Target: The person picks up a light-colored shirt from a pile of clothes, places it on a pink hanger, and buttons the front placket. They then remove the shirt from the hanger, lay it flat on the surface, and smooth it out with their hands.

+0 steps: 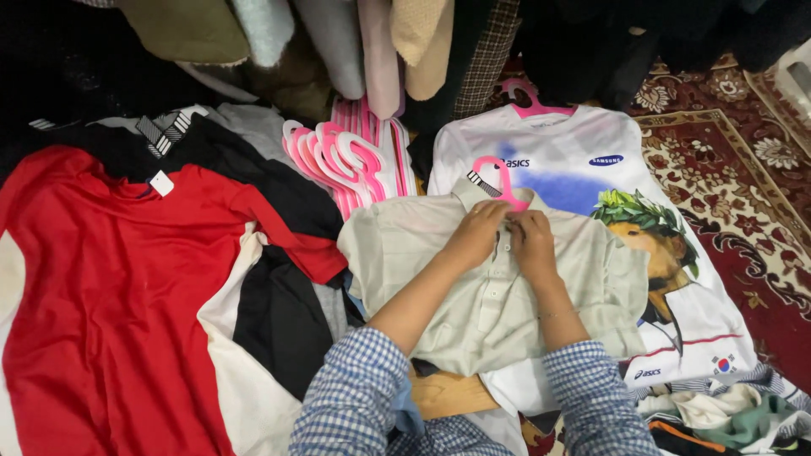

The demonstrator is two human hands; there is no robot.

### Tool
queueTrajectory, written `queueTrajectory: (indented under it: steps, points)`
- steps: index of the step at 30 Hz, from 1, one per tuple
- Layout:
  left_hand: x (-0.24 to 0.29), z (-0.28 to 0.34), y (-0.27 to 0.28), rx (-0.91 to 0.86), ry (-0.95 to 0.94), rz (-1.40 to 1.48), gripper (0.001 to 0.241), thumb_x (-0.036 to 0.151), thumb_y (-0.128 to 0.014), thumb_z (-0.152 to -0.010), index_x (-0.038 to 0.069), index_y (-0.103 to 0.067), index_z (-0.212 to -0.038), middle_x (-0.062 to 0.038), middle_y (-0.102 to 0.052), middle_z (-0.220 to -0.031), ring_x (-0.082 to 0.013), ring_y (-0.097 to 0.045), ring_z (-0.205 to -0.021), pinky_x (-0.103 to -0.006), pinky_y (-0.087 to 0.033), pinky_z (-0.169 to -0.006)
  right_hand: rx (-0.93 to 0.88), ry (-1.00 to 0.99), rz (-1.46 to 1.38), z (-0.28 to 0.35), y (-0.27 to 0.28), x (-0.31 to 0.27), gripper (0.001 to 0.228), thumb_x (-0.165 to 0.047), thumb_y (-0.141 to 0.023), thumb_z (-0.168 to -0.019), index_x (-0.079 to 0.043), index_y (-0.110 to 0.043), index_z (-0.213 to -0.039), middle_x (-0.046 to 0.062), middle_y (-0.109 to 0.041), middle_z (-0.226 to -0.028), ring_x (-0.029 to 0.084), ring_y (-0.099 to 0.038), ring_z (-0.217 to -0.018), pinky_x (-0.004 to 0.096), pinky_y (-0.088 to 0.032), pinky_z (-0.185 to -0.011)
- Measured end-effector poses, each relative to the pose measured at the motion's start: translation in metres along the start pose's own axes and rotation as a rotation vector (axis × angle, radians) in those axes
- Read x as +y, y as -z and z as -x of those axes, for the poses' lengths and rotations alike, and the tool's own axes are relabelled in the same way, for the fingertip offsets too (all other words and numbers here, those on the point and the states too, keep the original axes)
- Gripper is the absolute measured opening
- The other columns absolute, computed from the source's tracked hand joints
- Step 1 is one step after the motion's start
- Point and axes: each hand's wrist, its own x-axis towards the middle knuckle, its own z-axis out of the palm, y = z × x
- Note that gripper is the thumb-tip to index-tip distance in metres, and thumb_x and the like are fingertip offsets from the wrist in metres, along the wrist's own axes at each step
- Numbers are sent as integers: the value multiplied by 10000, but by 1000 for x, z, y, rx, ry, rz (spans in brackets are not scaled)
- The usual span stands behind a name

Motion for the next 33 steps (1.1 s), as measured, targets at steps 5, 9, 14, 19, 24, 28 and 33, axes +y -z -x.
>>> queueTrajectory:
  steps: [5, 9, 14, 19, 24, 28, 33]
  points:
    - [-46, 1, -63, -171, 175, -68, 652, 26, -599, -867, 255, -504, -1471, 0, -596, -1393, -299, -483, -1326, -473, -487, -1031, 141, 76, -73, -3, 7, -24, 134, 64, -697, -932, -69, -713, -945, 74, -627, -978, 311, -662, -968, 397, -548, -885]
    - [-52, 8, -77, -115, 173, -117, 491, 198, -584, -918, 328, -591, -1392, 61, -617, -1280, -259, -500, -1236, -454, -473, -989, 176, 104, -142, -1, 1, -16, 147, 92, -656, -953, -54, -669, -939, 85, -632, -970, 332, -659, -996, 414, -534, -900]
    - [-55, 2, -61, -228, 252, 50, 511, 191, -550, -899, 309, -603, -1393, 10, -608, -1306, -317, -495, -1257, -536, -456, -1025, 195, 102, -153, -1, -4, -9, 129, 79, -610, -983, -49, -613, -962, 103, -592, -970, 358, -631, -984, 428, -514, -892]
    - [-56, 0, -61, -215, 286, 89, 440, 340, -629, -881, 351, -639, -1320, 20, -609, -1229, -294, -512, -1221, -536, -463, -1008, 207, 99, -150, 1, -7, -7, 116, 65, -617, -985, -49, -599, -972, 99, -572, -975, 353, -620, -978, 425, -506, -892]
    - [-70, 1, -83, -223, 326, -25, 280, 395, -610, -960, 316, -640, -1227, 32, -605, -1141, -262, -529, -1179, -518, -475, -1000, 183, 94, -190, 2, -4, -12, 89, 32, -626, -997, -53, -614, -972, 77, -576, -973, 326, -625, -994, 400, -503, -909]
    - [-65, -1, -71, -198, 353, 18, 266, 337, -623, -952, 263, -653, -1206, -15, -620, -1118, -301, -560, -1160, -528, -491, -992, 99, 50, -217, -2, 9, -26, 136, 5, -651, -985, -51, -671, -1107, 90, -575, -1053, 333, -633, -1049, 407, -520, -937]
    - [-59, -1, -67, -181, 374, 18, 241, 344, -632, -953, 255, -647, -1177, -17, -613, -1098, -309, -565, -1156, -530, -497, -982, 91, 20, -170, 3, 4, -18, 172, -80, -736, -958, -64, -723, -1128, 91, -586, -1071, 325, -668, -1044, 399, -552, -914]
